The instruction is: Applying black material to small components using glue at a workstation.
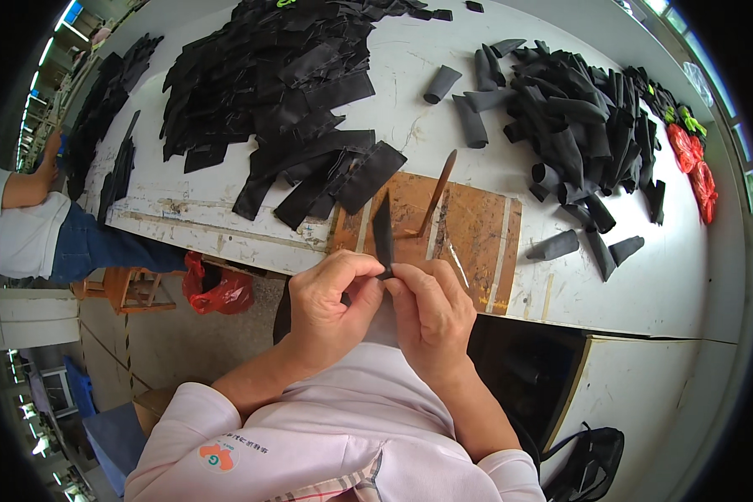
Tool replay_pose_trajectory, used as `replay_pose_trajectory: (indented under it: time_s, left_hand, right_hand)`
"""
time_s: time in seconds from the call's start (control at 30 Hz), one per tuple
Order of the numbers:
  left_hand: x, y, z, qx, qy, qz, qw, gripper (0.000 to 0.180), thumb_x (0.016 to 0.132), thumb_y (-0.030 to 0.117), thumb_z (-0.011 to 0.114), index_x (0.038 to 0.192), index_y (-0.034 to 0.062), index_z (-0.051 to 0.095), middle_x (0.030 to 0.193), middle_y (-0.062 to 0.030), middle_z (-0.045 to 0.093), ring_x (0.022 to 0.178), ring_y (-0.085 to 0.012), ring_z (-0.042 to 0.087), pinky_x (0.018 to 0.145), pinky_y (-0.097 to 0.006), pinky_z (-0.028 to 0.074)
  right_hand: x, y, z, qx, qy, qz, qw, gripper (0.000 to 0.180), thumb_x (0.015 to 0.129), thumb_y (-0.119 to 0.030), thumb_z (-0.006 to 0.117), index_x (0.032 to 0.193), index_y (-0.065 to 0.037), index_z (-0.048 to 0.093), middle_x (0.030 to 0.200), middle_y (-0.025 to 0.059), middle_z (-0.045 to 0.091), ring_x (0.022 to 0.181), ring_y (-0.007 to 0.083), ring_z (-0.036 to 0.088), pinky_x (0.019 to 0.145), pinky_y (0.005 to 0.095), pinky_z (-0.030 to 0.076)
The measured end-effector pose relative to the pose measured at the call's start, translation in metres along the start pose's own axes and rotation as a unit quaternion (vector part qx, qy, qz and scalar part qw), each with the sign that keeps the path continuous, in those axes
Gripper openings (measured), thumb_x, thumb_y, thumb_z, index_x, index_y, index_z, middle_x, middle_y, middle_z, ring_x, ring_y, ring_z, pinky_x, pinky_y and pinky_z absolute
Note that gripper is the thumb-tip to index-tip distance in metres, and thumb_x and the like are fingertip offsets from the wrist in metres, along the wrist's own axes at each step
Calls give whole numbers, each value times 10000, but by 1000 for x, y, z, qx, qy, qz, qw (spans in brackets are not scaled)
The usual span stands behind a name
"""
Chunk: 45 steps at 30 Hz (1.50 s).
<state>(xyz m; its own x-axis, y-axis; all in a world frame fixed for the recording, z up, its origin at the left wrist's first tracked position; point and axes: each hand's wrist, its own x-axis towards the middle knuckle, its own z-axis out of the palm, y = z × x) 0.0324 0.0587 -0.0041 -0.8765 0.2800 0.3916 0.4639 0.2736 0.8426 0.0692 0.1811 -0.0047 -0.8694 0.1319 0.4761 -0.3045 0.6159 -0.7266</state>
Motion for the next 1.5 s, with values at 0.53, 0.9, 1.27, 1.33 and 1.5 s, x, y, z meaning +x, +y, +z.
replay_pose_trajectory:
  time_s: [0.53, 0.9, 1.27, 1.33, 1.5]
  left_hand:
    - [10, -25, -28, -543, -86, -376, 745, 194, 710, -25, 566, 893, 1, 506, 688, -10, 520, 515, -18, 415, 422, -134, 296]
    - [1, -28, 16, 7, 106, -15, 994, 166, 690, -109, 506, 832, -31, 542, 662, -5, 529, 496, -2, 409, 441, -165, 341]
    - [17, -11, -28, -528, -233, -280, 767, 330, 652, -97, 584, 957, -26, 480, 766, -58, 558, 658, -63, 528, 558, -156, 401]
    - [8, -18, -27, -656, -295, -284, 634, 471, 587, -53, 607, 1031, -65, 449, 739, -80, 553, 582, -74, 500, 461, -168, 312]
    - [12, -1, -17, -722, -211, -271, 600, 639, 615, -59, 582, 1205, -69, 335, 783, -106, 566, 507, -62, 476, 409, -159, 303]
  right_hand:
    - [5, 20, 22, 140, -60, 138, 979, 73, 694, 41, 560, 750, -4, 561, 658, 48, 493, 558, 147, 514, 528, 259, 428]
    - [-1, 22, 18, 649, -104, 407, 634, 101, 839, -172, 547, 790, -92, 509, 620, -52, 438, 555, 65, 381, 529, 212, 304]
    - [-8, 9, 6, 527, -51, 293, 796, 186, 869, -182, 508, 748, -42, 484, 769, -8, 444, 691, 73, 415, 620, 188, 339]
    - [-9, -3, -4, 522, -118, 197, 821, 161, 847, -147, 538, 737, -41, 490, 845, 21, 438, 771, 99, 422, 695, 204, 359]
    - [11, 1, -6, 397, -31, 38, 916, 151, 817, -127, 580, 741, -18, 509, 982, 82, 450, 950, 182, 459, 811, 294, 396]
